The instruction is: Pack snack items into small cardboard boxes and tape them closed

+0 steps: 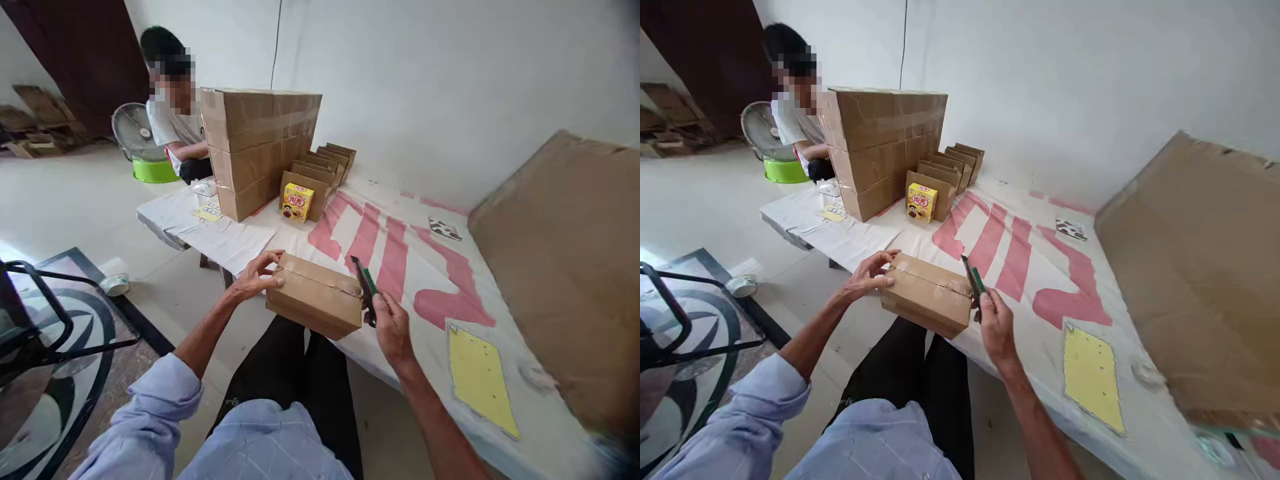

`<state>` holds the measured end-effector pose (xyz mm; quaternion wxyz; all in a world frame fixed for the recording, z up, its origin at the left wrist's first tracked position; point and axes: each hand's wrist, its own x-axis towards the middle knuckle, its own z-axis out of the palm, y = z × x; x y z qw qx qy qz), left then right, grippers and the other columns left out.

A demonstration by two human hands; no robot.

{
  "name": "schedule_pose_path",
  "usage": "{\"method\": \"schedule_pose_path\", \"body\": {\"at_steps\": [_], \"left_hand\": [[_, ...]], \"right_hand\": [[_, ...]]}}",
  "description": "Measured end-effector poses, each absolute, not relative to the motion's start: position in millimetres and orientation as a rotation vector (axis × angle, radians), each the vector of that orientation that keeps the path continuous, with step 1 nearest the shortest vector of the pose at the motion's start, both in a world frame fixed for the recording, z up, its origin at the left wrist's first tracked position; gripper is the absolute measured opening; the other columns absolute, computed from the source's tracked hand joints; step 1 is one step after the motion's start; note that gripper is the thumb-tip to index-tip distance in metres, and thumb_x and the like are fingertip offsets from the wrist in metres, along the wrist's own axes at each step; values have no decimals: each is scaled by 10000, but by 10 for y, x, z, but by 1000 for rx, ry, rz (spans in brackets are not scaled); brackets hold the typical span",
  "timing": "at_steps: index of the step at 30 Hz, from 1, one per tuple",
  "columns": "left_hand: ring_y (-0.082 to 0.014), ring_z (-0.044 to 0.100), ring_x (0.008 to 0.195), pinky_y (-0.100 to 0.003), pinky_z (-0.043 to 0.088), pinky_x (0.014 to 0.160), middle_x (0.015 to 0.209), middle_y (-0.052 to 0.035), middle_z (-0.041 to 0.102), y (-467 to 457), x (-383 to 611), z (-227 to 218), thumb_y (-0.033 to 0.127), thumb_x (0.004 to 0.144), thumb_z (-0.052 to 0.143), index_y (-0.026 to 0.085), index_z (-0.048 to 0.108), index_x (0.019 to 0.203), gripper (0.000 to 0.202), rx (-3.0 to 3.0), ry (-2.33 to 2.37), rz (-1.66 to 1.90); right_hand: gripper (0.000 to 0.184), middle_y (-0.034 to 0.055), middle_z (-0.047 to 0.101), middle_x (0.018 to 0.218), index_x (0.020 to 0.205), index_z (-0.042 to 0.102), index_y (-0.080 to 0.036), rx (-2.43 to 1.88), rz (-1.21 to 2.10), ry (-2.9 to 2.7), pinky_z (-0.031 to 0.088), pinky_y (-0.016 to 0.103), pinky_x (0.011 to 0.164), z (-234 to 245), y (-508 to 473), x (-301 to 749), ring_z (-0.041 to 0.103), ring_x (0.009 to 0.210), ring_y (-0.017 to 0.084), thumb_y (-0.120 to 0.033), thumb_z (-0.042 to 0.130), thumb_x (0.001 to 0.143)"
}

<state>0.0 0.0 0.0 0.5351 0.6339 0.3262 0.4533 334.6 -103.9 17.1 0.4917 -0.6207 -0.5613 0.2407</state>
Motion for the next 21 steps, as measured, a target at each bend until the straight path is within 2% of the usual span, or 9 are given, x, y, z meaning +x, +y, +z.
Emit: {"method": "schedule_pose_path", "body": {"at_steps": [4, 7, 12, 15, 21], "left_hand": [[-398, 500, 1524, -454, 521, 1085, 1690, -154, 479, -31, 16, -10, 491, 724, 921, 230, 615, 1043, 512, 1588, 803, 1069], [-391, 506, 1516, -470, 513, 1103, 1665, -149, 486, -48, 29, -33, 530, 728, 913, 239, 624, 1060, 528, 1638, 847, 1087], [-376, 518, 1503, -473, 513, 1101, 1664, -129, 483, -98, 42, -69, 545, 741, 909, 251, 614, 1070, 531, 1680, 860, 1096], [-376, 517, 1504, -473, 521, 1099, 1670, -126, 478, -121, 41, -77, 542, 746, 906, 253, 607, 1076, 531, 1677, 866, 1103], [-382, 507, 1511, -480, 522, 1094, 1665, -126, 478, -123, 57, -69, 522, 745, 904, 254, 601, 1074, 522, 1681, 857, 1111]], "right_hand": [[350, 51, 696, 922, 1030, 664, -231, -1477, 294, -1451, 515, 374, 783, 184, -823, 3205, 624, 854, 246, -525, 473, 1036], [326, 57, 696, 920, 1007, 671, -232, -1430, 217, -1546, 527, 388, 812, 312, -668, 3240, 641, 876, 258, -498, 484, 1027], [323, 44, 723, 864, 1000, 742, -229, -1268, 318, -1840, 527, 356, 751, 801, -562, 3194, 676, 800, 236, -482, 550, 1057], [276, 37, 772, 864, 952, 779, -227, -1155, 417, -2065, 528, 337, 744, 1047, -532, 3008, 706, 777, 219, -420, 607, 1047], [240, 50, 821, 906, 946, 814, -219, -1104, 420, -2250, 529, 331, 757, 1179, -378, 2835, 734, 791, 207, -342, 624, 1026]]}}
